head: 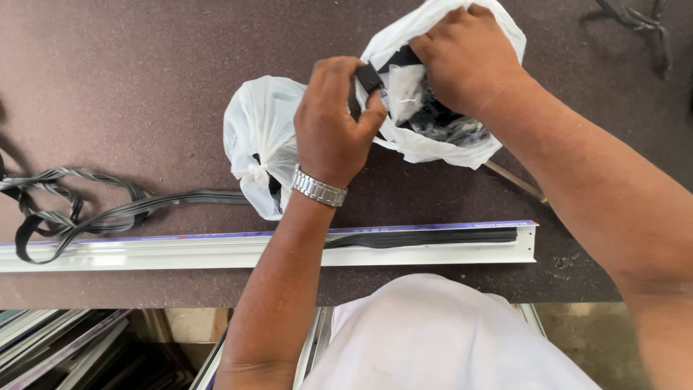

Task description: The person unpacks black plastic hardware from a bag and arranges the pieces on a workbench. Then the person uses a flat-head screwdriver to press a black rubber seal into the groove of a long white aluminum frame.

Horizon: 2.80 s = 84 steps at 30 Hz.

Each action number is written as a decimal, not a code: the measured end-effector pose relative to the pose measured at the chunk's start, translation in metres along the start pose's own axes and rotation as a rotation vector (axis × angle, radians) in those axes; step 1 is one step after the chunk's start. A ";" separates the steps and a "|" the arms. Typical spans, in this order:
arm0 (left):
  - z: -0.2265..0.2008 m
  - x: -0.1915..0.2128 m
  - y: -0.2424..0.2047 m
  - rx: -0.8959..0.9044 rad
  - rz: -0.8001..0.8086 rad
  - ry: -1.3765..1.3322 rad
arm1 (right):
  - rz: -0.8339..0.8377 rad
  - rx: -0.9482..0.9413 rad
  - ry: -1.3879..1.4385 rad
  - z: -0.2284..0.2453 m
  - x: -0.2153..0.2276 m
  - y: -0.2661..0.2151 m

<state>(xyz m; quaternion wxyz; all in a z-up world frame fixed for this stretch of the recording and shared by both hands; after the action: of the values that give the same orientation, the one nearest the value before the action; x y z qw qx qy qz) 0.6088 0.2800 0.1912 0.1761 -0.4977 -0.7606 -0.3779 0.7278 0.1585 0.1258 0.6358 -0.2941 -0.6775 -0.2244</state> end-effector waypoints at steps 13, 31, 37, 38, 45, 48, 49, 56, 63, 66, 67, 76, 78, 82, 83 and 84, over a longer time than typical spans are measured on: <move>-0.022 0.027 -0.021 0.045 -0.090 -0.376 | 0.385 -0.246 0.139 -0.042 0.052 -0.025; -0.147 -0.043 -0.060 0.114 0.346 -0.734 | -0.179 -0.188 1.195 -0.030 0.083 -0.242; -0.144 -0.068 -0.057 0.020 0.453 -0.677 | -0.298 -0.325 1.718 -0.080 0.021 -0.289; -0.130 -0.070 -0.052 -0.014 0.419 -0.483 | -0.198 -0.586 1.430 -0.108 -0.001 -0.298; -0.017 -0.116 -0.030 -0.068 0.576 0.246 | -0.258 -1.047 0.490 -0.262 -0.083 -0.312; -0.004 -0.138 -0.018 -0.230 0.625 0.414 | -0.029 -0.994 0.298 -0.259 -0.118 -0.283; -0.007 -0.138 -0.011 -0.291 0.551 0.394 | 0.144 -1.100 0.283 -0.255 -0.140 -0.282; 0.006 -0.149 -0.010 -0.273 0.553 0.435 | -0.127 -1.140 0.279 -0.232 -0.135 -0.320; 0.016 -0.140 -0.028 -0.303 0.431 0.375 | -0.092 -1.639 0.156 -0.313 -0.142 -0.487; 0.023 -0.140 -0.034 -0.266 0.421 0.334 | -0.058 -1.644 0.243 -0.331 -0.162 -0.504; 0.027 -0.139 -0.036 -0.257 0.418 0.324 | -0.160 -1.590 0.317 -0.333 -0.161 -0.499; 0.077 -0.158 -0.050 -0.048 0.636 0.510 | -1.087 -0.970 2.382 -0.325 -0.168 -0.448; 0.075 -0.158 -0.049 -0.051 0.660 0.515 | -1.107 -0.979 2.423 -0.328 -0.172 -0.448; 0.050 -0.162 -0.043 -0.202 0.712 0.472 | -0.980 -1.220 2.419 -0.336 -0.191 -0.460; 0.051 -0.160 -0.037 -0.112 0.679 0.417 | -0.921 -1.328 2.341 -0.337 -0.191 -0.463; 0.048 -0.152 -0.027 -0.063 0.595 0.320 | -0.883 -1.413 2.240 -0.336 -0.188 -0.462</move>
<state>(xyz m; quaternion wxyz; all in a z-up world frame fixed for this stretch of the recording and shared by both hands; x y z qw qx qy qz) 0.6578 0.2151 0.0511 0.3805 -0.6374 -0.5326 -0.4065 0.6601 -0.4262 0.0018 0.4293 0.0202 0.4046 -0.8072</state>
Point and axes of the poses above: each hand's wrist, its own y-axis towards the middle knuckle, its own x-axis out of the back of the hand, z = x × y, the point moved 9 cm from there along y, towards the middle knuckle, and after that the axes turned 9 degrees about -x, right-handed, at the moved point
